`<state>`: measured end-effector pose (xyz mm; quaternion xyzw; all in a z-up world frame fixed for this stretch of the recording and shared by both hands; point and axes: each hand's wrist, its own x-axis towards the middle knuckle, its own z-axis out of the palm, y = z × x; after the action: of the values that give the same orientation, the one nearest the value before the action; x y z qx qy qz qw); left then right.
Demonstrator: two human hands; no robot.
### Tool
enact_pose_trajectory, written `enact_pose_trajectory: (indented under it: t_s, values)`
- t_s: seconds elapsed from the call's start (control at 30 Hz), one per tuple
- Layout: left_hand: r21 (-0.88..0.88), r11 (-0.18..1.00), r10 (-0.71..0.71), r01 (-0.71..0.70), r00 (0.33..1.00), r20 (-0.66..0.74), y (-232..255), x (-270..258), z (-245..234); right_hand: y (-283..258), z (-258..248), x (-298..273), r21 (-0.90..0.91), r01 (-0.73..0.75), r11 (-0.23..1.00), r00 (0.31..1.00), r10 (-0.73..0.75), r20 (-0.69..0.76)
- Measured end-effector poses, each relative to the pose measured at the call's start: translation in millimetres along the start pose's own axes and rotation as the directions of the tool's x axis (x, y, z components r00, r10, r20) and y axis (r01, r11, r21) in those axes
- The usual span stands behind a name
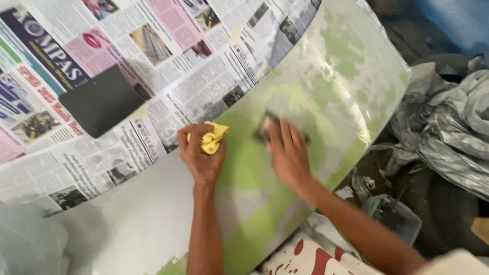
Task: The person sands a large, curved, light-green surface using a sanding block held in the right hand while wiping the surface with a yellow cloth in the left hand. The person repeatedly rubs the sanding block over the surface and occasionally wipes away residue with the cloth.
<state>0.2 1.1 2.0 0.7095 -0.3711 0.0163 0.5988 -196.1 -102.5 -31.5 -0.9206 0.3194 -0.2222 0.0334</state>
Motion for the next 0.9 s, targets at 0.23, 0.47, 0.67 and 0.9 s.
enact_pose_trajectory:
  t_s: [0.23,0.47,0.67,0.9]
  values:
    - [0.025,1.0,0.013,-0.013,1.0,0.004,1.9,1.0,-3.4,-25.3,-12.9,-24.5,-0.006,-0.011,1.0,1.0,0.011,0.009]
    - [0.007,1.0,-0.019,0.019,1.0,0.005,1.5,-0.2,-0.6,-7.5,9.9,36.4,-0.011,0.043,0.999,0.999,-0.043,0.001]
    - [0.025,1.0,-0.002,0.002,1.0,-0.001,1.3,0.7,-0.5,-43.5,-17.8,-29.3,0.028,0.078,0.997,0.997,-0.077,-0.013]
    - [0.018,1.0,0.005,-0.006,0.999,0.04,2.0,-4.7,-2.1,-12.6,11.3,36.0,0.078,0.029,0.997,0.999,-0.025,-0.048]
